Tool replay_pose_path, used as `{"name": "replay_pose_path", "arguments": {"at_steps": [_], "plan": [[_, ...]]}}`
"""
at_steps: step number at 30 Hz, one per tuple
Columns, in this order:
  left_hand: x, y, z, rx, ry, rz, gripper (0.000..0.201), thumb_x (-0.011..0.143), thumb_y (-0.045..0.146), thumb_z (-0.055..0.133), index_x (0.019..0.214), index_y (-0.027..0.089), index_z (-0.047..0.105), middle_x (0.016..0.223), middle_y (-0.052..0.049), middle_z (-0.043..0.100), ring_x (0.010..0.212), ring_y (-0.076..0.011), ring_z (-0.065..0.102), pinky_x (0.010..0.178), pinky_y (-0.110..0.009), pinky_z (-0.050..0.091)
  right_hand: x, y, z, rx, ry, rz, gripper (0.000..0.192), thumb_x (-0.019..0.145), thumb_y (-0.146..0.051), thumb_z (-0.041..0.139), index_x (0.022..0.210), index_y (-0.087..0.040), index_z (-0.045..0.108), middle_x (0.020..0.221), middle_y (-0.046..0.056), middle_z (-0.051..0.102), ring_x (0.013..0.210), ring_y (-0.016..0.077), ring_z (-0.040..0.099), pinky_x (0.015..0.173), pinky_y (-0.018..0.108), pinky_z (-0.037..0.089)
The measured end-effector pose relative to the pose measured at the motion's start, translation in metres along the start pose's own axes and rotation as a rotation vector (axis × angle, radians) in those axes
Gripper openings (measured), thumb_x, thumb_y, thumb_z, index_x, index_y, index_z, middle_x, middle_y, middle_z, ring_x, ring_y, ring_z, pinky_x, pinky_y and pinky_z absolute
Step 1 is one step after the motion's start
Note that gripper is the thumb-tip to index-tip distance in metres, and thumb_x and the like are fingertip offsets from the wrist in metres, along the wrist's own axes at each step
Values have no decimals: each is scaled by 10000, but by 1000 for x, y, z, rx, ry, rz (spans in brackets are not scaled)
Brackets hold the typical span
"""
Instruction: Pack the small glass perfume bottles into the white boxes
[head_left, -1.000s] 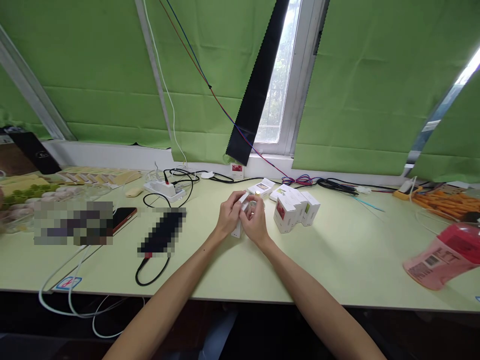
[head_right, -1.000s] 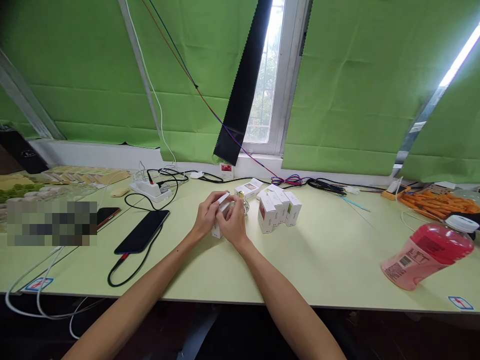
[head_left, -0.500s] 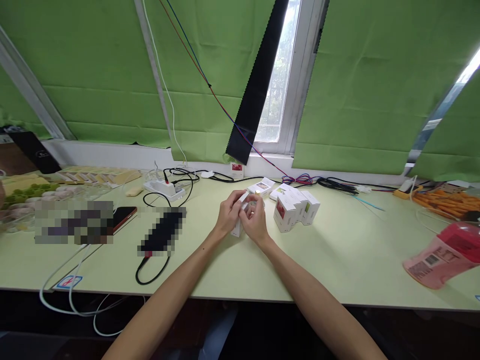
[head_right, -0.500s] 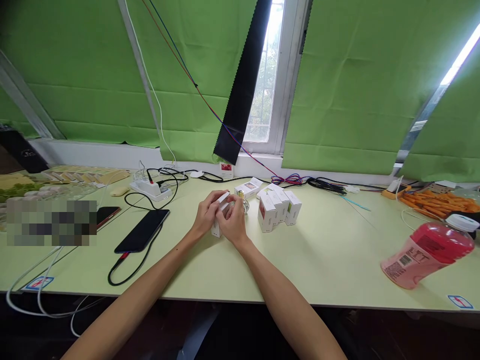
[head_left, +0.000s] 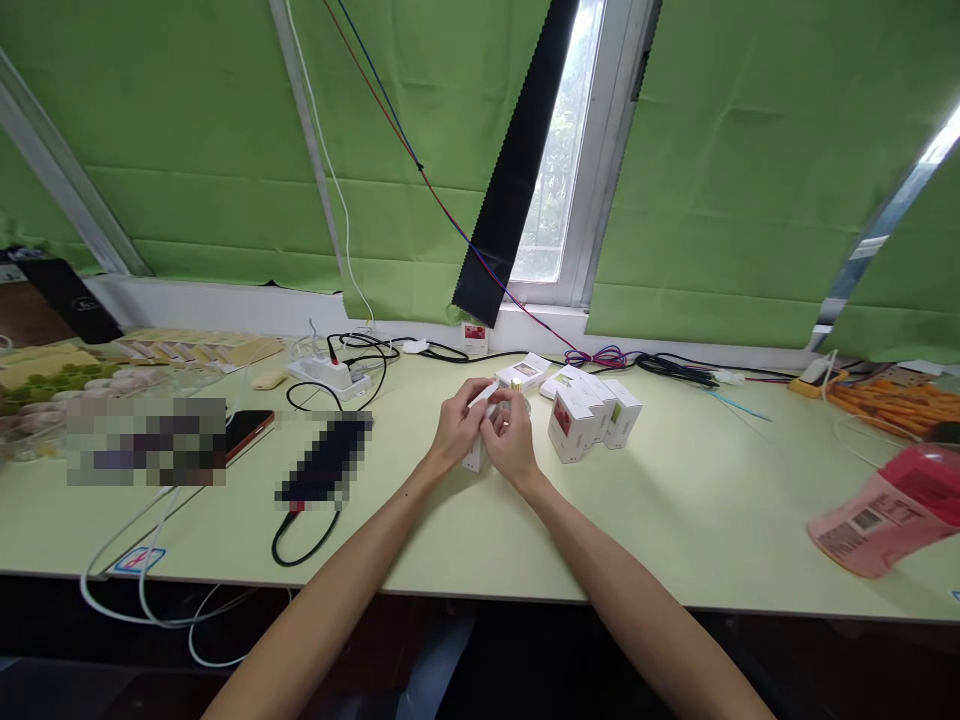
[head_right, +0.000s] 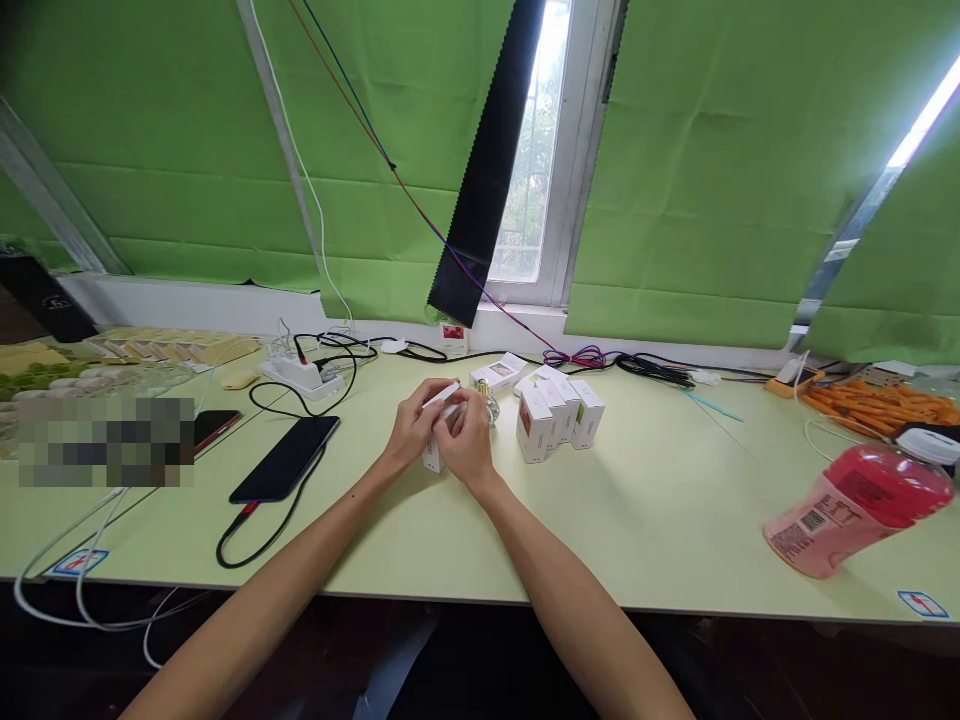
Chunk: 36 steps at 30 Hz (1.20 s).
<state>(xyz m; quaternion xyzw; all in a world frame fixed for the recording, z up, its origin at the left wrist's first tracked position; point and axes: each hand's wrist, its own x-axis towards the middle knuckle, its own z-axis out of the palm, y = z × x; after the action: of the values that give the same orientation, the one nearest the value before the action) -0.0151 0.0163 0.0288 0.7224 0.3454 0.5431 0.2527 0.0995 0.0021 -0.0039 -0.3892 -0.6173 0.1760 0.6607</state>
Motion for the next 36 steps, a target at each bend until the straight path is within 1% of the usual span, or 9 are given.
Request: {"name": "replay_pose_path", "arguments": {"at_steps": [8, 14, 17, 28, 36], "plan": [[0, 0, 0, 7, -5, -11, 335, 915, 314, 496, 1188, 194, 649, 1265, -83, 728, 1183, -259, 678, 939, -369, 577, 1, 1, 0, -5, 2, 1, 201, 886, -280, 596, 1064, -227, 518, 1058, 50, 614, 628, 130, 442, 628, 316, 445], [0, -2, 1, 8, -6, -2, 323, 928, 313, 498, 1193, 196, 641, 1271, -80, 722, 1220, -249, 662, 982, -370, 557, 1, -1, 0, -6, 0, 9, 183, 886, -277, 589, 1049, -225, 523, 1047, 52, 603, 634, 134, 443, 620, 319, 443], [0, -1, 1, 15, -5, -5, 314, 932, 316, 497, 1188, 203, 641, 1262, -77, 723, 1223, -248, 659, 974, -369, 560, 1, 0, 0, -9, -7, 10, 171, 885, -270, 583, 1040, -225, 526, 1048, 54, 596, 628, 134, 441, 615, 322, 442], [0, 2, 1, 24, -5, -2, 295, 955, 370, 508, 1168, 205, 630, 1226, -75, 723, 1169, -238, 675, 938, -349, 560, 2, 1, -1, -20, -14, 1, 181, 884, -261, 570, 1057, -215, 538, 1042, 56, 585, 647, 137, 453, 627, 321, 448], [0, 5, 1, 21, -16, -3, 300, 944, 363, 506, 1168, 204, 627, 1215, -71, 723, 1131, -237, 680, 923, -345, 564, 3, 0, -2, -18, -21, 4, 168, 882, -261, 567, 1040, -209, 544, 1025, 54, 582, 676, 143, 469, 633, 314, 449]]}}
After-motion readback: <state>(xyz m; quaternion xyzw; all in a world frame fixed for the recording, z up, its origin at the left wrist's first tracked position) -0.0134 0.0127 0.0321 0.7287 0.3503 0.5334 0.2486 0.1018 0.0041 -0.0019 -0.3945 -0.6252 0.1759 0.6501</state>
